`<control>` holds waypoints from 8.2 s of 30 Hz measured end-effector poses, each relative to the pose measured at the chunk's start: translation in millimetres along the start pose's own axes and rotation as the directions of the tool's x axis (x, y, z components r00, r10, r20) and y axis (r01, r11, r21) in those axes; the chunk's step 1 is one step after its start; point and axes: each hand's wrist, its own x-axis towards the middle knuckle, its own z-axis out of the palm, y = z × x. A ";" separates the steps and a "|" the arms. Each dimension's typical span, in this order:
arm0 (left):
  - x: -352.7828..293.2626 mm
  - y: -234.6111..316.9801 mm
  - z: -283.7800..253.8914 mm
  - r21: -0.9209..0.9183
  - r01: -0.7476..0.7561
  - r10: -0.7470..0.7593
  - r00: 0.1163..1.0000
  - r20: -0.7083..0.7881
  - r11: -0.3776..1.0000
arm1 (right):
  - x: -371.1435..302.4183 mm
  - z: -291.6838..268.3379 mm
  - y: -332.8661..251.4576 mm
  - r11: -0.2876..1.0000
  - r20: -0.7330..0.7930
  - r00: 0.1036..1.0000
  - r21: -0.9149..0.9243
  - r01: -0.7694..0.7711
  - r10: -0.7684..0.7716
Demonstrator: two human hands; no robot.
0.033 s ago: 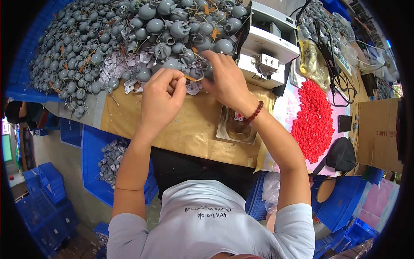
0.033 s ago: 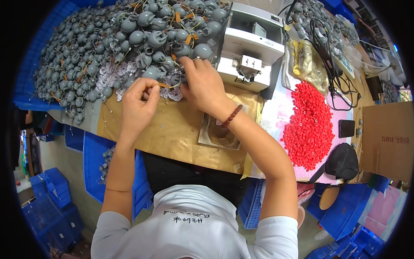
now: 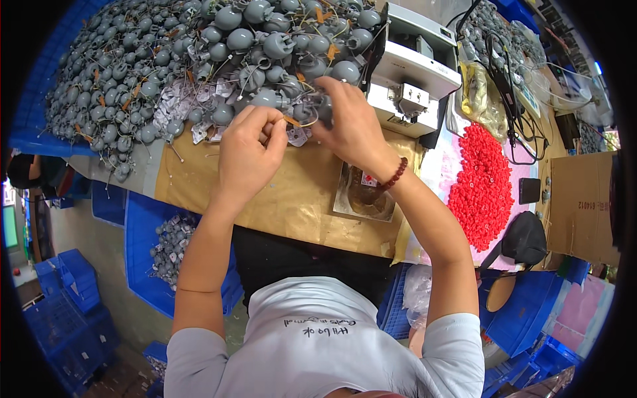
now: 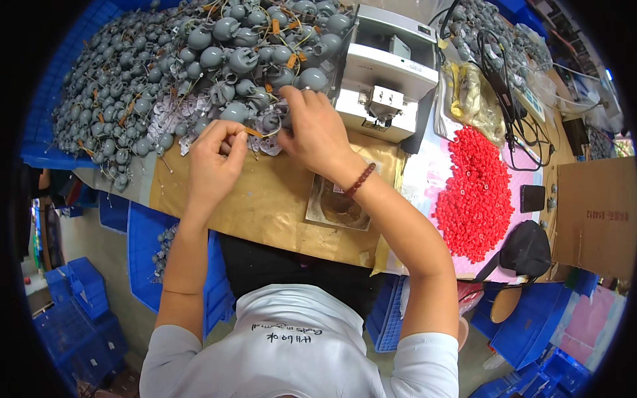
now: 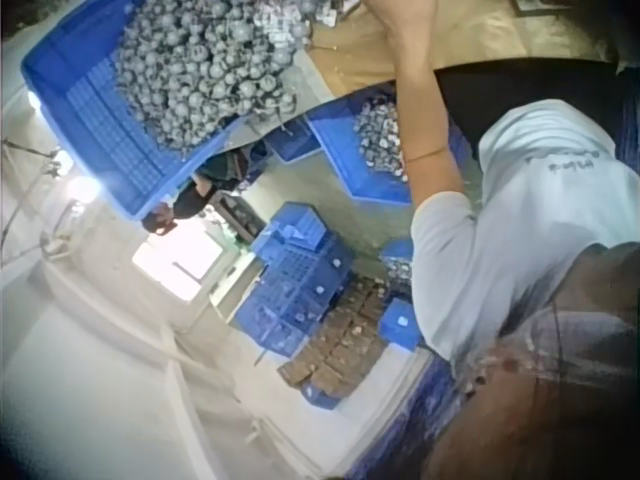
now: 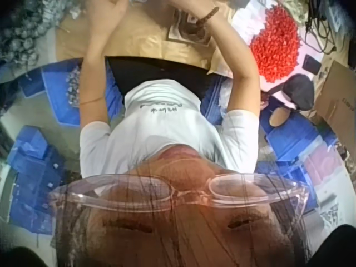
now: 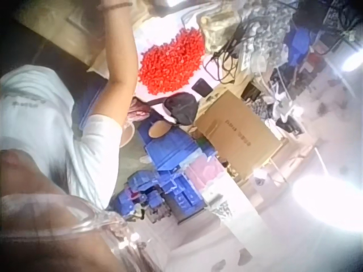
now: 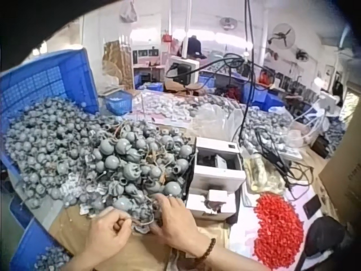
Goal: Assemble small plastic components using a pneumatic assembly tool at a factory workbench.
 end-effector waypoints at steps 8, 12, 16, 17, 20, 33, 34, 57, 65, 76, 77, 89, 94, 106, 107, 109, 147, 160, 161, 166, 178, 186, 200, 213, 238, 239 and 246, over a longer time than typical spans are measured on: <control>1.5 -6.2 1.5 -0.062 0.126 -0.130 0.989 -0.063 0.990 | -6.5 -12.9 -6.9 0.981 -0.119 0.987 0.172 -0.086 0.107; 9.7 -10.4 1.1 -0.143 0.206 -0.212 0.977 -0.030 0.968 | -11.0 -7.9 -19.9 0.933 -0.118 0.973 0.329 -0.149 0.197; 21.6 -2.7 6.0 -0.148 0.184 -0.193 0.980 -0.052 0.972 | -20.0 4.7 -18.8 0.943 -0.174 0.981 0.332 -0.020 0.082; 25.2 2.8 4.8 -0.160 0.188 -0.200 0.978 -0.062 0.969 | -20.5 5.4 -19.8 0.957 -0.198 0.980 0.288 0.031 0.027; 38.4 11.1 11.7 -0.121 0.068 -0.078 0.994 -0.080 0.990 | -25.2 5.7 -27.3 0.968 -0.193 0.976 0.209 0.139 -0.099; 4.9 55.0 22.2 -0.595 0.615 -0.042 0.713 0.700 0.517 | -67.1 -81.9 -26.3 0.814 -0.042 0.999 0.581 0.014 0.013; -0.1 51.2 26.9 -0.578 0.708 -0.063 0.652 0.755 0.406 | -76.0 -94.5 -36.9 0.634 0.180 0.940 0.700 -0.329 0.289; -77.7 21.8 68.6 -0.140 -0.099 0.157 0.846 0.509 0.985 | -118.1 -72.0 4.0 0.958 0.358 0.932 -0.240 0.158 -0.064; -79.0 25.0 70.5 -0.118 -0.112 0.156 0.858 0.490 0.987 | -115.8 -69.1 -5.5 0.940 0.357 0.933 -0.301 0.159 -0.044; -92.4 21.4 75.0 -0.008 -0.204 0.192 0.903 0.385 0.979 | -138.2 -59.0 -13.4 0.880 0.340 0.934 -0.402 0.253 -0.113; -94.3 20.2 77.7 0.080 -0.257 0.216 0.916 0.338 0.963 | -139.0 -60.8 -12.8 0.884 0.355 0.928 -0.391 0.255 -0.111; -93.5 14.9 112.2 0.410 -0.515 0.400 0.853 0.336 0.753 | -179.2 -120.6 47.8 0.856 0.041 0.924 0.363 -0.369 0.381; -86.5 17.0 111.6 0.345 -0.488 0.352 0.852 0.388 0.801 | -192.6 -92.4 36.6 0.969 0.215 0.951 0.063 -0.241 0.222; -85.1 13.1 110.6 0.300 -0.495 0.396 0.855 0.335 0.815 | -169.5 -71.4 47.6 0.155 0.194 0.757 0.919 -0.363 0.624; -85.0 13.5 110.7 0.301 -0.494 0.392 0.855 0.339 0.816 | -167.8 -75.1 48.2 0.183 0.182 0.774 0.916 -0.358 0.607; -84.3 14.4 111.6 0.303 -0.490 0.386 0.856 0.345 0.817 | -164.0 -82.1 49.6 0.239 0.159 0.807 0.907 -0.347 0.569; -41.9 25.2 112.5 0.186 -0.332 0.242 0.890 0.386 0.925 | -89.5 -92.5 138.3 0.905 -0.468 0.785 0.085 -0.417 0.406; -42.8 22.2 115.1 0.154 -0.316 0.244 0.899 0.365 0.936 | -56.7 -130.1 84.9 0.915 -0.672 0.656 0.397 -0.071 0.343; -44.7 22.3 114.2 0.156 -0.305 0.231 0.900 0.369 0.939 | -44.5 -139.2 67.8 0.814 -0.604 0.706 0.577 0.069 0.369; -41.2 25.4 114.1 0.132 -0.320 0.258 0.900 0.352 0.938 | 3.8 -131.8 41.6 0.697 -0.553 0.788 0.677 0.235 0.272; -44.6 21.3 114.8 0.108 -0.251 0.200 0.914 0.352 0.962 | -0.5 -103.4 23.1 0.602 -0.143 0.870 0.773 -0.199 0.472; -44.3 23.4 113.0 0.118 -0.222 0.164 0.913 0.374 0.968 | -52.6 -83.4 -10.7 0.610 -0.206 0.894 0.788 -0.090 0.398; -42.1 20.8 112.4 0.078 -0.257 0.211 0.904 0.372 0.963 | -77.0 -65.5 1.5 0.765 -0.227 0.970 0.639 0.078 0.091; -45.5 21.6 115.5 0.027 -0.210 0.190 0.925 0.330 0.977 | -83.7 -67.8 -4.5 0.809 -0.237 0.970 0.560 0.178 -0.050; -62.1 19.6 107.2 0.105 -0.386 0.342 0.892 0.295 0.916 | -128.5 -51.8 23.4 0.852 -0.066 0.919 0.406 -0.330 0.388; -60.5 19.8 107.2 0.109 -0.386 0.339 0.890 0.304 0.916 | -123.7 -50.5 23.4 0.813 -0.126 0.886 0.471 -0.342 0.446; -61.9 29.6 51.8 0.073 -0.386 0.337 0.871 0.357 0.920 | -78.4 -99.3 -16.1 0.823 -0.130 0.961 0.552 -0.133 0.243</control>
